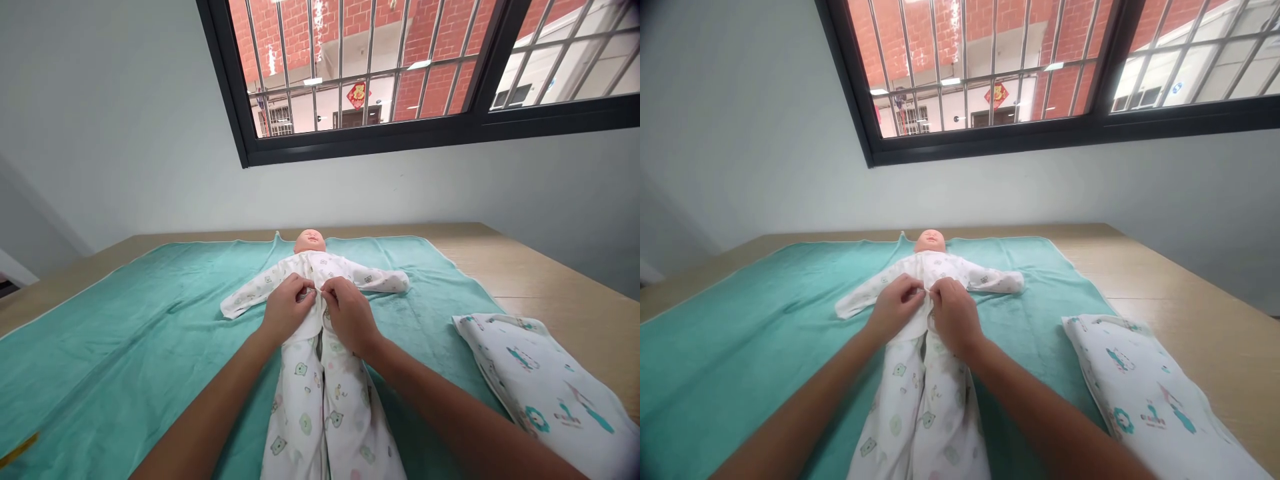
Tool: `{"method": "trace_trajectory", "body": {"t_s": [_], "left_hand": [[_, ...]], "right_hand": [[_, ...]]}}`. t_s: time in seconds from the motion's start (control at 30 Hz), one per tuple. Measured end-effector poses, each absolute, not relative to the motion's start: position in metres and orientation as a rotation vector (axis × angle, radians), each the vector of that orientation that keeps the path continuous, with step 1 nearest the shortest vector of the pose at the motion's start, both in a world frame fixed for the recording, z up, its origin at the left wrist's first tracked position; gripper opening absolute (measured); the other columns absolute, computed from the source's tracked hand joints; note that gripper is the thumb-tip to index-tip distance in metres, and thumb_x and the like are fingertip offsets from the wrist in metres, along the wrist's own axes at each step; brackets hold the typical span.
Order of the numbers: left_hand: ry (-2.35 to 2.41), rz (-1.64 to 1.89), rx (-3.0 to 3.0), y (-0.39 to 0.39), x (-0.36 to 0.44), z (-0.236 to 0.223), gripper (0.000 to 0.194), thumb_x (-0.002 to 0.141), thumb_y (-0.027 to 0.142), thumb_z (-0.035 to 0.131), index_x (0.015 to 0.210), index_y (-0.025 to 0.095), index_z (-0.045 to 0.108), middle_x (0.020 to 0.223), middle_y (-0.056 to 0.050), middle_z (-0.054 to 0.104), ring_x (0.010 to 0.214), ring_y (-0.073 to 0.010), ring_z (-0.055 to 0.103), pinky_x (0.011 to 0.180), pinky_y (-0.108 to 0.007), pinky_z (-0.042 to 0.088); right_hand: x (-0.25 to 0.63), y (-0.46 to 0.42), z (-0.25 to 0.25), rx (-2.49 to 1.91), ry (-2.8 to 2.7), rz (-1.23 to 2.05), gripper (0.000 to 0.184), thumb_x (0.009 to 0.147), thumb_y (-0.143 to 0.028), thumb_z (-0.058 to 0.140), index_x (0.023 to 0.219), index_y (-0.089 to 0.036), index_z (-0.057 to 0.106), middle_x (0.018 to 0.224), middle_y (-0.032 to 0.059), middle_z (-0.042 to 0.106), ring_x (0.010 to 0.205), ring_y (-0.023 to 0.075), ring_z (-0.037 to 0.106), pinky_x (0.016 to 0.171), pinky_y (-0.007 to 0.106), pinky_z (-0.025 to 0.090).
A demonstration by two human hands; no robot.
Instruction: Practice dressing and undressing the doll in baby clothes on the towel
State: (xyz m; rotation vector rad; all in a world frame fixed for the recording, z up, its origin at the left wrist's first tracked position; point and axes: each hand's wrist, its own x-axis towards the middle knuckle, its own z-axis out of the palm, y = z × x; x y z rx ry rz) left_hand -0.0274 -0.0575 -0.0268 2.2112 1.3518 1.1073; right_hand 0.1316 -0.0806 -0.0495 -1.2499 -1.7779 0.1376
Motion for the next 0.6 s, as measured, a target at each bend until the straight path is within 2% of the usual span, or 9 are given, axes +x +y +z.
{"method": "trace_trajectory", "body": {"t_s": [0.27,0.47,0.6], "left_hand": [[1.319,1.097,2.171,-0.0588,-0.0278,-0.0262,0.012,0.083,0.019,0.052,0.083,0.022,0.064,0.078,0.002,0.051,0.07,-0.013,0.048,0.067,-0.028,0.037],[1.248,1.059,2.202,-0.0603,-0.0265,-0.0236,0.009,0.084,0.029,0.06,0.085,0.021,0.062,0.078,0.002,0.05,0.07,-0.013,0.048,0.066,-0.027,0.037],[1.352,1.086,2.218,-0.062,-0.021,-0.0238,0.003,0.08,0.022,0.06,0.078,0.02,0.06,0.075,0.003,0.049,0.069,-0.0123,0.046,0.064,-0.026,0.035]], "right_hand": [[0.1309,-0.0804,-0.0515,-1.304,-1.712,0.25,0.013,0.093,-0.019,0.044,0.082,-0.021,0.051,0.084,0.0021,0.062,0.08,0.0187,0.055,0.072,0.029,0.036],[0.1306,-0.0783,-0.0513,-1.317,-1.695,0.267,0.012,0.093,-0.02,0.044,0.081,-0.022,0.049,0.084,0.0022,0.062,0.079,0.0189,0.055,0.07,0.029,0.036],[0.131,-0.078,-0.0514,-1.318,-1.699,0.274,0.012,0.093,-0.022,0.045,0.082,-0.022,0.051,0.084,0.0018,0.062,0.079,0.0184,0.055,0.069,0.029,0.035]]}}
